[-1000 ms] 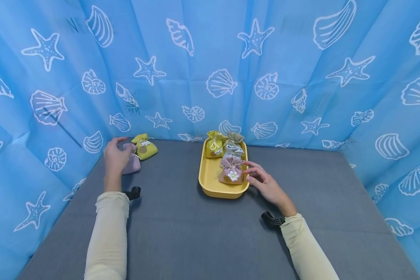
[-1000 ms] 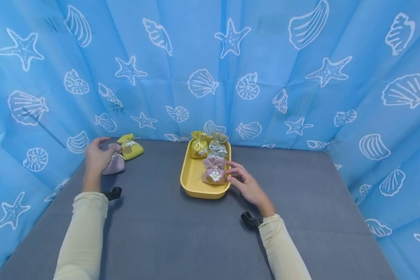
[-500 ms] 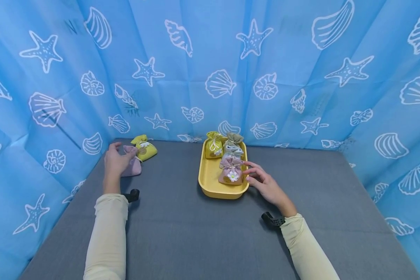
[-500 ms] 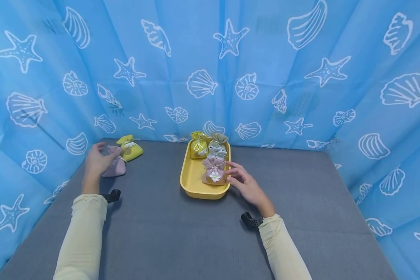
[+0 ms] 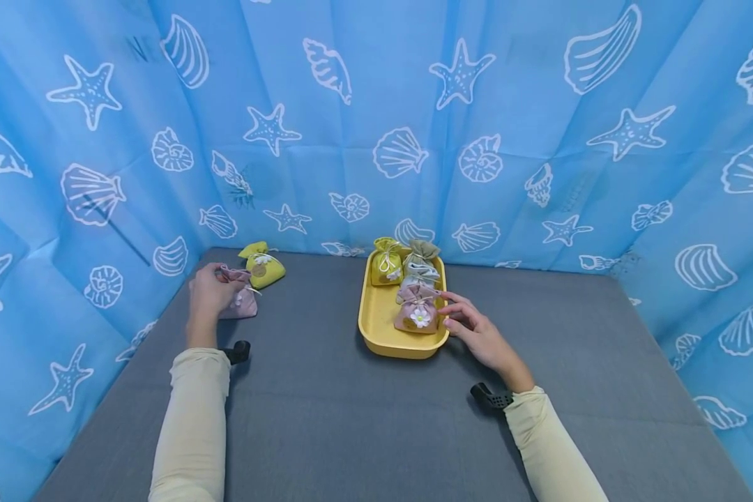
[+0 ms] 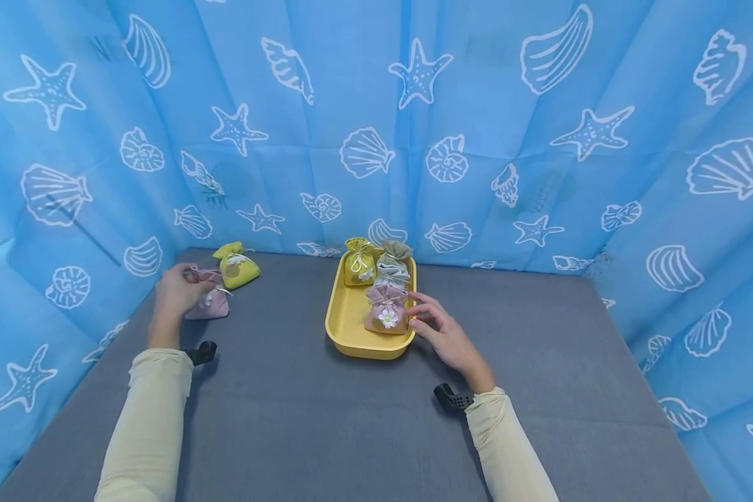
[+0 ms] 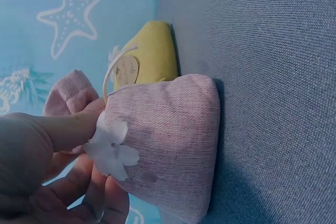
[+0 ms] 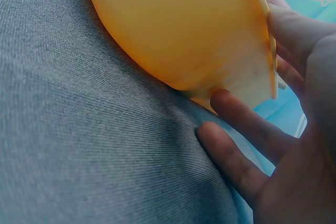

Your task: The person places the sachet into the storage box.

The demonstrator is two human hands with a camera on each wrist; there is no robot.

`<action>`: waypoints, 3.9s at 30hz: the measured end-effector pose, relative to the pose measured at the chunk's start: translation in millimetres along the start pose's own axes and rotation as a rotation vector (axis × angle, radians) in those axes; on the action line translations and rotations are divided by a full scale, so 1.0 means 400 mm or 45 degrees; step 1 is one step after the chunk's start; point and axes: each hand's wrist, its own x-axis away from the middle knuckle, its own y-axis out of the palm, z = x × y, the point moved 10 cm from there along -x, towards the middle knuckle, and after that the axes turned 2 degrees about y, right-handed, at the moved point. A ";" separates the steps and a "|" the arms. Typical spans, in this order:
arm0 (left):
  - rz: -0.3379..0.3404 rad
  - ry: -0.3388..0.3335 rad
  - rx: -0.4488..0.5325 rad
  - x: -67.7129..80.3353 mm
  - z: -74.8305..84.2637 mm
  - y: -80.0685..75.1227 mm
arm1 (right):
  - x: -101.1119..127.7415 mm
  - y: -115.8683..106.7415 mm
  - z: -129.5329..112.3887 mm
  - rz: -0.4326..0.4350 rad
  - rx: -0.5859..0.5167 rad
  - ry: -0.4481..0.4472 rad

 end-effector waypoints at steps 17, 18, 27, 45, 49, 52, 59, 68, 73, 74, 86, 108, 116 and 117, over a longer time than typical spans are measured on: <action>0.101 0.109 -0.070 0.016 0.050 -0.055 | -0.004 0.001 0.001 -0.007 -0.042 -0.021; 0.102 0.116 -0.069 0.019 0.060 -0.059 | -0.003 0.001 0.002 -0.011 -0.043 -0.017; 0.192 0.278 -0.012 0.059 0.171 -0.113 | -0.003 0.001 0.006 -0.004 -0.032 0.003; 0.209 0.430 0.148 0.129 0.364 -0.136 | 0.003 -0.005 0.010 0.008 -0.015 0.012; 0.192 0.505 0.181 0.134 0.416 -0.119 | 0.002 0.000 0.005 -0.011 -0.021 0.006; 0.177 0.549 0.193 0.139 0.454 -0.098 | 0.000 0.002 0.004 -0.015 -0.021 0.002; 0.111 0.644 0.151 0.159 0.550 -0.011 | -0.001 0.000 0.004 -0.001 -0.018 -0.014; -0.038 0.671 0.130 0.182 0.640 0.107 | 0.000 0.001 0.003 -0.011 -0.031 -0.006; -0.090 0.703 0.116 0.194 0.678 0.157 | -0.001 0.000 0.005 -0.006 -0.032 0.003; -0.096 0.708 0.110 0.196 0.684 0.168 | -0.002 0.000 0.005 -0.006 -0.030 0.001; -0.223 0.747 -0.058 0.196 0.723 0.299 | 0.000 0.001 0.004 -0.024 -0.040 -0.011; -0.428 0.679 -0.136 0.184 0.705 0.459 | -0.001 -0.003 0.010 -0.004 -0.027 0.009; -0.466 0.631 -0.187 0.179 0.670 0.487 | 0.003 -0.008 0.004 0.007 -0.028 -0.006; -0.479 0.624 -0.200 0.180 0.665 0.492 | 0.004 -0.008 0.004 0.007 -0.030 -0.005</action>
